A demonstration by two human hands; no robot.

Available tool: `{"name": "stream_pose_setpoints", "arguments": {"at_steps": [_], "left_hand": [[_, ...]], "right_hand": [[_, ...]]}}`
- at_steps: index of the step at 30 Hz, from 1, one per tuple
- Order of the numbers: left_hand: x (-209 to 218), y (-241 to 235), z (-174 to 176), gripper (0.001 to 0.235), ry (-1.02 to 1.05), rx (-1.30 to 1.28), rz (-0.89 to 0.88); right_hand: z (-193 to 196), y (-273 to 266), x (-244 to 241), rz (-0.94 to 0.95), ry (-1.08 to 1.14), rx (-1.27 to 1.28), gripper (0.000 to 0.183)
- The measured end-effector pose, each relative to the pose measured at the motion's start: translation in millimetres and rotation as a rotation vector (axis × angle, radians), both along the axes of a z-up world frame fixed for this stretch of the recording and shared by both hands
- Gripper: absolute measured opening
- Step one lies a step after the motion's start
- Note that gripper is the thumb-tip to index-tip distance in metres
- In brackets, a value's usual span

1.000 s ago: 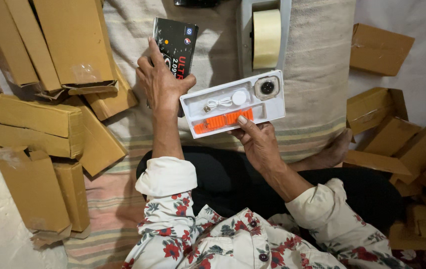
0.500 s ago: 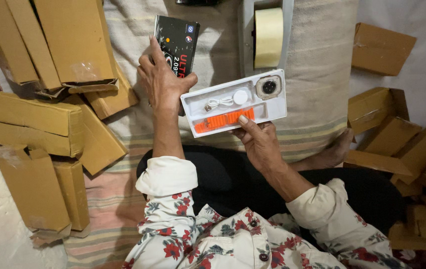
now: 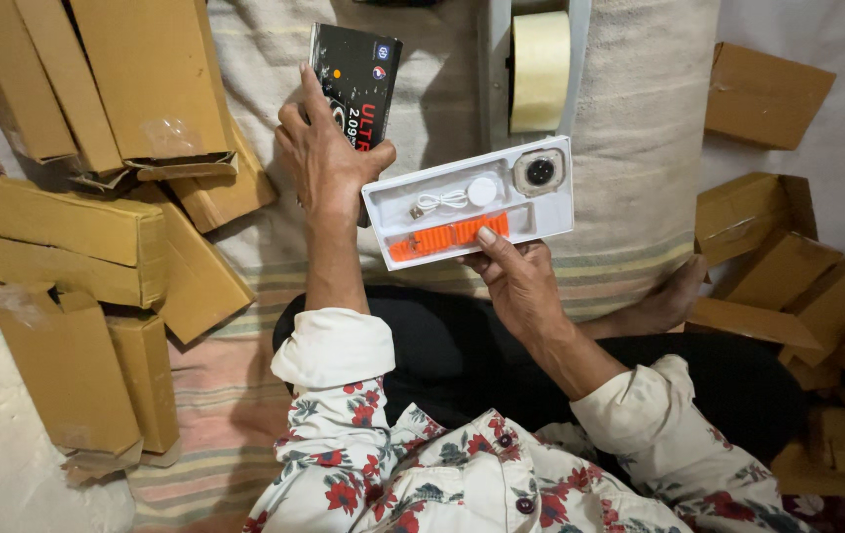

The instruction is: The person sits on the floor and packs smartwatches into small cardboard boxes. They open the watch packaging, place the watch and accessories into a box, close the flaps, and seal the box with tape using a handheld dispenser. The process is repeated for multiple watches.

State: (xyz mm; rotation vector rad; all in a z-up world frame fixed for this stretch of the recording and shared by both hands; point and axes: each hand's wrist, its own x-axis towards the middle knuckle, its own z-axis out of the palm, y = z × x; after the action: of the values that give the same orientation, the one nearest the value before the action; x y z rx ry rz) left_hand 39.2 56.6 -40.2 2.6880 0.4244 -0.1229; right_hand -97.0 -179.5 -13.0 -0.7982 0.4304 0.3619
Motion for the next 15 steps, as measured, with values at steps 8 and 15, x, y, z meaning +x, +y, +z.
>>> {"name": "stream_pose_setpoints", "arguments": {"at_steps": [8,15], "left_hand": [[1,-1,-1,0.13,0.023,-0.003,0.018],[-3,5,-13,0.131,-0.058,-0.012,-0.015]], "right_hand": [[-4,-1,-2,0.026,0.017,-0.045,0.025],[-4,1,-2,-0.019,0.042,0.043,0.012]]}}
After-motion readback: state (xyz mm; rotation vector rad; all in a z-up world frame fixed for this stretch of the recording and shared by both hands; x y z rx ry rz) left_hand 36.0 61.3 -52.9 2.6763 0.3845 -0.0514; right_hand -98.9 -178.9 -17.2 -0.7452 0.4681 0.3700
